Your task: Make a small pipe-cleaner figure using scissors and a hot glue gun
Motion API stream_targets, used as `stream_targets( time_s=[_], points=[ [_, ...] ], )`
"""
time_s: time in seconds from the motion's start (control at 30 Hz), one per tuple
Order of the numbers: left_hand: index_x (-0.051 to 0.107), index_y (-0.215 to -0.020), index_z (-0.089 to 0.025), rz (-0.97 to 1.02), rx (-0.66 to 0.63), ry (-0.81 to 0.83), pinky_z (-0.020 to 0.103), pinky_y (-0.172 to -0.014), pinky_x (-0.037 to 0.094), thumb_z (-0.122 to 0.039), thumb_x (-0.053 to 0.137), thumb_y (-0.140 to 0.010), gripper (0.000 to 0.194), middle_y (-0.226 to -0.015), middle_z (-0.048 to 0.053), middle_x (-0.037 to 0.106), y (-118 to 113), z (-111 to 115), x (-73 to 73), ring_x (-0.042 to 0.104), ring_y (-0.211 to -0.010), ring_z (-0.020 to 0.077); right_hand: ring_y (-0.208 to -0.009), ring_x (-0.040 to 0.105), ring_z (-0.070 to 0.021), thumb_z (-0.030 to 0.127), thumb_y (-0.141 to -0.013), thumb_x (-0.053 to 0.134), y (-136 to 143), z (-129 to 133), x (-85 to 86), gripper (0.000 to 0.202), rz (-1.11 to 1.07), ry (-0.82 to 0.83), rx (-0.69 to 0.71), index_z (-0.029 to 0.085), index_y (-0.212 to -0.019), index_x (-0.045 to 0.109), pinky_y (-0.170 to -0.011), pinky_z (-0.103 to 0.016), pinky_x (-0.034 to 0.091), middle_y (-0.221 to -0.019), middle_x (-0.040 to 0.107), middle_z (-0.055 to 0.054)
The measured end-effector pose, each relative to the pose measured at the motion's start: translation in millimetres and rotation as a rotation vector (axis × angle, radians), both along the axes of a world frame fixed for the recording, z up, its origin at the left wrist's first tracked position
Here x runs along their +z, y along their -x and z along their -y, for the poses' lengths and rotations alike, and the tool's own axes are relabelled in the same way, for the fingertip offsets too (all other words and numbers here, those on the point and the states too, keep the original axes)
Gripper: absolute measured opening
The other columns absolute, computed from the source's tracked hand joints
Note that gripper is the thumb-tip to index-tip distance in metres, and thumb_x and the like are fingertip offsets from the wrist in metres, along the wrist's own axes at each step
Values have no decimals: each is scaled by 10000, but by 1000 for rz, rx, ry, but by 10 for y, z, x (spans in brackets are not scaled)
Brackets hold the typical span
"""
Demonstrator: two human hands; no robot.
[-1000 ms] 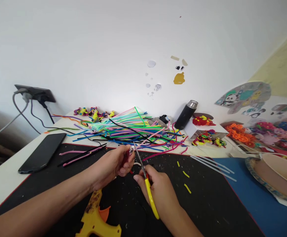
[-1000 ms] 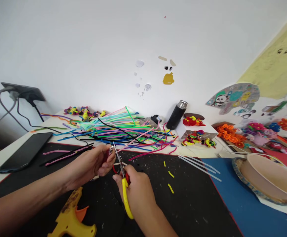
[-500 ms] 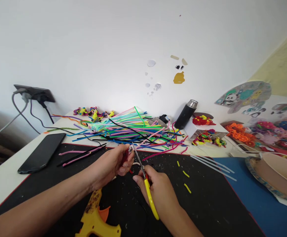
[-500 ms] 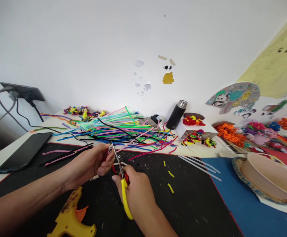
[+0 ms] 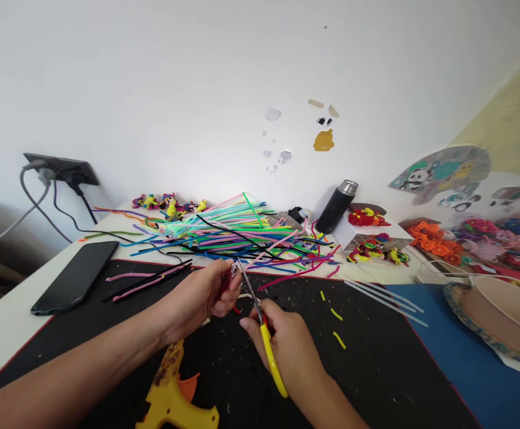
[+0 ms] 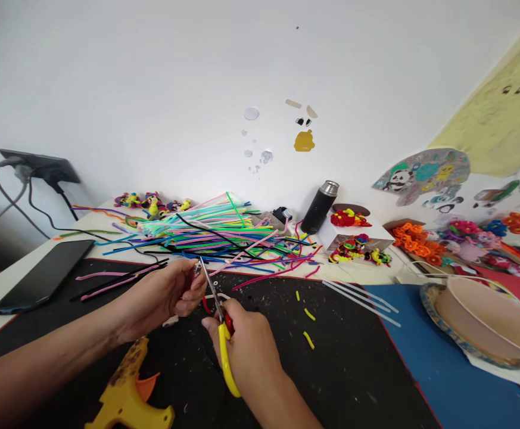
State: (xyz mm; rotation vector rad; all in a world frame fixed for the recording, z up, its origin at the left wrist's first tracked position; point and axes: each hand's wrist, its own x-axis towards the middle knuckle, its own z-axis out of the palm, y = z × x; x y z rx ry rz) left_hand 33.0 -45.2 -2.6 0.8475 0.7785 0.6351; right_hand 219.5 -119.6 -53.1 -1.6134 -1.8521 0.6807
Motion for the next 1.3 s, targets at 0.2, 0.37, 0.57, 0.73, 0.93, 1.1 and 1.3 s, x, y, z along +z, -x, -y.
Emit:
stream_targets(
  time_s=[0.2, 0.37, 0.57, 0.73, 0.93, 1.1, 1.3],
  points=[
    [485, -685, -196, 9, 3, -2, 233, -509, 220, -454, 486, -977, 390, -638, -43, 356, 5, -5, -4, 235, -546, 115, -539, 629, -162, 377, -943, 691, 2, -5, -2, 167, 6, -3, -1, 220, -904, 734, -555, -233, 390, -665, 728, -13],
    [475, -682, -196, 11, -3, -2, 228, -506, 219, -439, 486, -972, 379, -633, -41, 352, 2, -7, 9, 233, -545, 115, -533, 619, -164, 399, -941, 690, 3, -1, 4, 185, 10, 1, -4, 224, -910, 739, -540, -239, 369, -655, 720, -13],
    [475, -701, -193, 25, 11, 30, 227, -512, 226, -435, 465, -1000, 385, -652, -41, 355, 11, -13, -23, 234, -551, 114, -541, 623, -163, 401, -938, 690, 9, -4, 10, 190, -3, 15, -2, 219, -909, 736, -547, -235, 374, -668, 732, -19],
    [494, -726, -191, 26, 25, 49, 231, -513, 216, -481, 419, -1049, 441, -653, -43, 358, 8, -25, -65, 234, -553, 117, -545, 635, -158, 380, -924, 707, 14, -9, 30, 160, -24, 0, -1, 224, -896, 732, -552, -228, 390, -672, 732, -12],
    [513, -770, -193, 21, 35, 24, 228, -523, 189, -670, 643, -925, 518, -664, -55, 372, 14, -53, -97, 228, -565, 104, -449, 560, -123, 387, -910, 722, 30, -3, 68, 187, -241, 145, 6, 216, -847, 680, -466, -200, 369, -562, 604, 45],
    [543, -801, -187, -15, 61, 17, 229, -538, 180, -752, 741, -807, 599, -664, -63, 373, 26, -52, -59, 237, -569, 94, -302, 422, -101, 587, -888, 704, 59, 9, 101, 367, -486, 416, 43, 235, -872, 600, -327, -179, 279, -448, 463, 113],
    [562, -804, -181, -13, 89, -16, 237, -535, 166, -726, 779, -797, 587, -659, -62, 385, 31, -73, -60, 246, -566, 92, -273, 352, -83, 746, -841, 704, 53, 12, 99, 536, -700, 511, 108, 238, -889, 542, -306, -158, 258, -385, 416, 142]
  ],
)
